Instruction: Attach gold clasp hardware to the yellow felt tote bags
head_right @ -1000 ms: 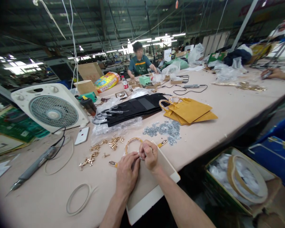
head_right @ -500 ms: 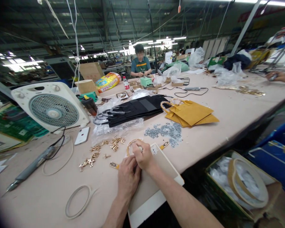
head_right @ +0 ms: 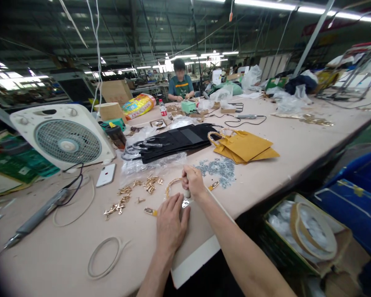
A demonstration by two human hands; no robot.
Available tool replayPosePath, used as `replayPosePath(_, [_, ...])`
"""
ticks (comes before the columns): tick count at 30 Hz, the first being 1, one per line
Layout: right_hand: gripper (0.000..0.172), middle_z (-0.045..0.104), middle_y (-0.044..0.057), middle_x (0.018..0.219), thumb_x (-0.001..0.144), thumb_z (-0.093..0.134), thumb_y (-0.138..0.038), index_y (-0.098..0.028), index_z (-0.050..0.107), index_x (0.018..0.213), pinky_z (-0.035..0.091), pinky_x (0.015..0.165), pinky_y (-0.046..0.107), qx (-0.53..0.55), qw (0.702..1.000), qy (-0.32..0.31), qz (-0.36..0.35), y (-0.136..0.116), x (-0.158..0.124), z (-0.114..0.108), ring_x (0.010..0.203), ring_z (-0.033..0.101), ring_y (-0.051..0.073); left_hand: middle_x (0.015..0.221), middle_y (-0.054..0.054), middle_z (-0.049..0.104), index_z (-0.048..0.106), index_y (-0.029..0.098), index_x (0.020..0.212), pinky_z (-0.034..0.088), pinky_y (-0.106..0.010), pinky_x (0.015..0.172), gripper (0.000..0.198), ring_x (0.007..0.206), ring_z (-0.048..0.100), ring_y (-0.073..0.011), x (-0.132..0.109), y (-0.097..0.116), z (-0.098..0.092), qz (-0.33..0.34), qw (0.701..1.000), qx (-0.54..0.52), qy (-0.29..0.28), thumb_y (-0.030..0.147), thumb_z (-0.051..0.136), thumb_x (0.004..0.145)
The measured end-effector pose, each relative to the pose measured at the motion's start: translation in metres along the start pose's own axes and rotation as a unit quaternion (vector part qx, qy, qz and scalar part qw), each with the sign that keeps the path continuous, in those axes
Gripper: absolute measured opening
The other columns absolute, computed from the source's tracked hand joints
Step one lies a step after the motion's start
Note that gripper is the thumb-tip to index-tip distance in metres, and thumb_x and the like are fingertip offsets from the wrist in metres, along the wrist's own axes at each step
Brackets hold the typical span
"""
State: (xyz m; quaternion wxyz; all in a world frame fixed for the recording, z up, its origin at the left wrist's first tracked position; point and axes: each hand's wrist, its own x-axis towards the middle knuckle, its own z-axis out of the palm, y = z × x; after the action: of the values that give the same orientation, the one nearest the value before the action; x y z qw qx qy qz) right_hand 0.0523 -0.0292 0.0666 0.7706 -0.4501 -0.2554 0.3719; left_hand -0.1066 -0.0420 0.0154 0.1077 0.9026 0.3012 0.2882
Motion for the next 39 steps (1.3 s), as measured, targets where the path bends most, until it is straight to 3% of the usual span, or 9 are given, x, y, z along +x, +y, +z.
replayPosePath(6, [0.047,0.037,-0.011,0.044,0.078,0.071,-0.063,-0.022,0.050,0.068,0.019,0.033,0.017,-0.042,0.997,-0.037,0.059,0.018,0.009,0.013,0.032,0.028,0.004,0.134,-0.011,0.071,0.064,0.020,0.135,0.050,-0.053,0.107,0.035,0.124,0.062,-0.0303,0.004,-0.002,-0.001,0.004,1.000,-0.007,0.000,0.027,0.055,0.102])
replayPosePath(15, [0.043,0.038,-0.011,0.043,0.084,0.065,-0.059,-0.022,0.050,0.067,0.022,0.034,0.019,-0.078,0.996,-0.052,-0.004,0.016,-0.005,0.014,0.032,0.030,0.005,0.129,-0.009,0.074,0.068,0.021,0.129,0.051,-0.052,0.104,0.029,0.119,0.064,-0.0294,0.007,-0.005,0.004,-0.004,1.000,-0.009,0.001,0.027,0.054,0.104])
replayPosePath(23, [0.039,0.038,-0.010,0.044,0.088,0.060,-0.053,-0.022,0.051,0.066,0.023,0.036,0.021,-0.100,0.993,-0.068,0.005,0.013,-0.009,0.010,0.034,0.030,0.007,0.128,-0.007,0.073,0.066,0.022,0.128,0.051,-0.050,0.100,0.027,0.117,0.063,-0.0290,0.007,-0.005,0.003,0.003,1.000,-0.011,-0.002,0.025,0.054,0.103])
replayPosePath(32, [0.043,0.044,-0.005,0.055,0.102,0.051,-0.045,-0.021,0.051,0.066,0.036,0.052,0.026,-0.232,0.951,-0.064,-0.193,0.026,-0.046,0.000,0.050,0.041,0.011,0.128,-0.005,0.071,0.066,0.028,0.127,0.051,-0.048,0.102,0.028,0.118,0.062,-0.0269,0.004,-0.004,-0.003,-0.001,0.999,-0.032,-0.004,0.023,0.051,0.104])
replayPosePath(35, [0.043,0.044,-0.005,0.054,0.101,0.053,-0.049,-0.021,0.052,0.069,0.032,0.047,0.025,-0.169,0.970,-0.055,-0.167,0.025,-0.044,-0.004,0.046,0.038,0.010,0.131,-0.008,0.070,0.063,0.027,0.132,0.050,-0.052,0.105,0.031,0.121,0.062,-0.0297,0.002,-0.002,-0.006,0.001,0.999,-0.035,0.001,0.031,0.058,0.102])
replayPosePath(39, [0.037,0.044,-0.007,0.053,0.096,0.061,-0.050,-0.022,0.053,0.074,0.025,0.041,0.022,-0.044,0.994,0.007,-0.096,0.006,-0.028,-0.007,0.041,0.035,0.008,0.138,-0.012,0.067,0.059,0.024,0.138,0.046,-0.057,0.109,0.050,0.126,0.059,-0.0347,-0.002,0.001,-0.007,-0.019,0.999,-0.032,0.000,0.043,0.071,0.093])
